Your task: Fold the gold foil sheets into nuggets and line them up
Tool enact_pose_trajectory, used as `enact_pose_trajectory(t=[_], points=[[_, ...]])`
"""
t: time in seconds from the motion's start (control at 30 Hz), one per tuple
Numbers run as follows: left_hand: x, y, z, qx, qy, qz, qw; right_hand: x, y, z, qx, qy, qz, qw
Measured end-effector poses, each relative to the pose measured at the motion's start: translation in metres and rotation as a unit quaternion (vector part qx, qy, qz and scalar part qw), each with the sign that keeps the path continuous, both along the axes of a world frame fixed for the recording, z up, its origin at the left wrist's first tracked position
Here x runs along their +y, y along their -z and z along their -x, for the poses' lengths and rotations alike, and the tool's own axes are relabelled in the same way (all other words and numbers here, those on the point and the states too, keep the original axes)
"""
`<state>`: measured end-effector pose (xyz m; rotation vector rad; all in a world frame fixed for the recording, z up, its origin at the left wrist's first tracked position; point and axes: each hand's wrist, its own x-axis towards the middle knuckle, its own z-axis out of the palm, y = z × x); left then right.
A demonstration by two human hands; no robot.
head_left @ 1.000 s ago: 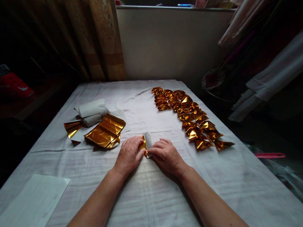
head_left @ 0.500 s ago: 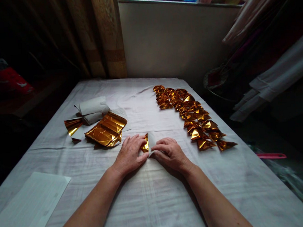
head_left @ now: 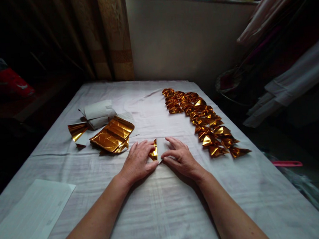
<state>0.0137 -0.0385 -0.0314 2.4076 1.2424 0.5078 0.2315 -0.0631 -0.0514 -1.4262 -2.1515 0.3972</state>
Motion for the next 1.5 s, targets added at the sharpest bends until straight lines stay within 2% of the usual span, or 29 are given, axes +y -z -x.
enact_pose_trajectory(t=[0.2,0.47,0.9,1.27,1.5], points=[[0.000,-0.001,0.001,-0.001,0.006,0.012,1.000,0.003,0.000,0.012,-0.010,0.040,-0.016,0.999],[0.002,0.000,0.003,-0.006,0.013,0.013,1.000,0.003,0.001,0.019,-0.005,0.052,-0.040,0.998],[-0.001,0.001,-0.005,-0.032,-0.021,0.012,0.999,0.004,0.000,0.022,0.008,0.068,-0.033,0.997],[-0.002,-0.005,-0.007,-0.038,-0.019,0.024,0.999,0.009,0.004,0.023,0.032,0.092,-0.041,0.994],[0.002,-0.005,0.000,-0.009,0.008,0.044,0.999,0.019,0.012,0.016,0.106,0.135,-0.050,0.984]])
